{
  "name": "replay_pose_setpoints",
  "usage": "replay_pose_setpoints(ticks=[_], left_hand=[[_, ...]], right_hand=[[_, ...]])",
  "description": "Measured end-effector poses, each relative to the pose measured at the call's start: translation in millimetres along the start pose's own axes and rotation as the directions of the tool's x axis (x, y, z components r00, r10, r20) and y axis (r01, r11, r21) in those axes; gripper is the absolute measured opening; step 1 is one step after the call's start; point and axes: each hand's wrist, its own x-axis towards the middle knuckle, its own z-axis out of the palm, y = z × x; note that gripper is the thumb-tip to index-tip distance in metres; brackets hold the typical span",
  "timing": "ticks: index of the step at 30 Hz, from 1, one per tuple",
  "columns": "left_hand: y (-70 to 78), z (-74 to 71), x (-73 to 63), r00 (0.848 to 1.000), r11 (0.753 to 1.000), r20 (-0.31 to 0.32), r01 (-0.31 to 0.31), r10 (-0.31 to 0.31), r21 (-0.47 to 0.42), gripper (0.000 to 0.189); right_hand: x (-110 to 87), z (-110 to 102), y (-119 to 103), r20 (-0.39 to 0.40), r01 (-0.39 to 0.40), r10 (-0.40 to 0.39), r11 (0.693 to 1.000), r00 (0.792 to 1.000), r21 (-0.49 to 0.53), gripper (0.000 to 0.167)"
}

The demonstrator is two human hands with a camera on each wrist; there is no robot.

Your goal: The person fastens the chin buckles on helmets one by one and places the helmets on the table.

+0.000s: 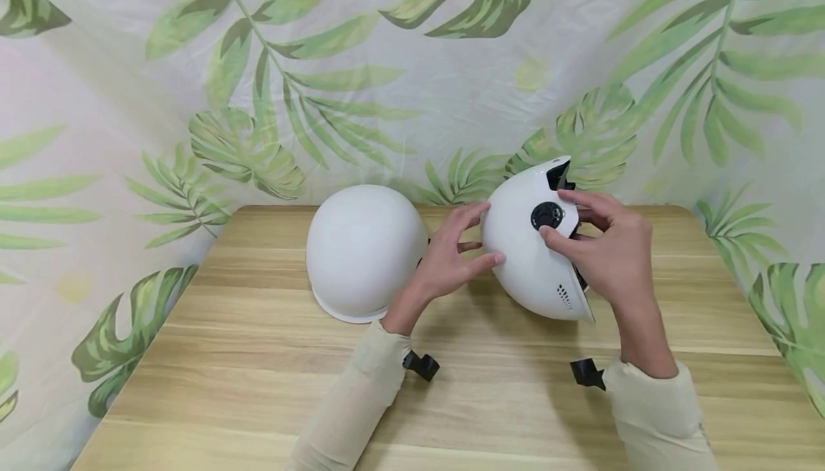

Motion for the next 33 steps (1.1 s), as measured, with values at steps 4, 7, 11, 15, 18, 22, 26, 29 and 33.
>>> replay_pose_setpoints(ticks=[4,7,11,15,18,22,26,29,33], left_hand=[[-7.4,2.1,-0.7,0.998,0.997,0.013,0.064,-0.063,-0.048,0.084],[-12.8,7.1,-1.3,0.994,0.992,0.013,0.105,-0.105,-0.066,0.084],[-8.9,10.0,-2.9,0.991,0.988,-0.018,0.133,-0.135,-0.075,0.084],[3.3,3.6,-4.2,0.993,0.989,-0.043,0.107,-0.112,-0.103,0.084],[10.6,-1.8,-4.8,0.997,0.992,-0.049,0.053,-0.059,-0.117,0.083],[16.0,-5.8,-4.5,0.999,0.997,-0.051,-0.014,0.010,-0.078,0.081],[12.3,-5.0,-3.6,0.999,0.998,-0.047,-0.030,0.027,-0.051,0.083],[1.2,-2.3,-2.7,1.000,0.992,-0.024,-0.001,-0.002,-0.127,0.084],[-16.8,1.5,-2.9,0.992,0.957,0.061,0.126,-0.114,-0.260,0.085]], right_hand=[[0.7,-3,0,-0.002,-0.049,0.049,0.999,0.999,0.020,0.055],[0.1,-5,-1,0.004,-0.076,0.076,0.997,0.997,0.031,0.055],[0.1,-6,-2,0.007,-0.101,0.101,0.990,0.995,0.098,0.053],[1.9,-8,-3,0.015,-0.122,0.123,0.959,0.992,0.256,0.049],[2.8,-9,-3,0.029,-0.161,0.161,0.924,0.986,0.348,0.048],[3.4,-13,-2,0.042,-0.205,0.206,0.896,0.978,0.395,0.048],[4.5,-15,0,0.057,-0.224,0.221,0.876,0.974,0.427,0.049],[6.4,-17,3,0.067,-0.238,0.234,0.855,0.970,0.460,0.048],[9.5,-22,7,0.068,-0.253,0.254,0.825,0.965,0.506,0.046]])
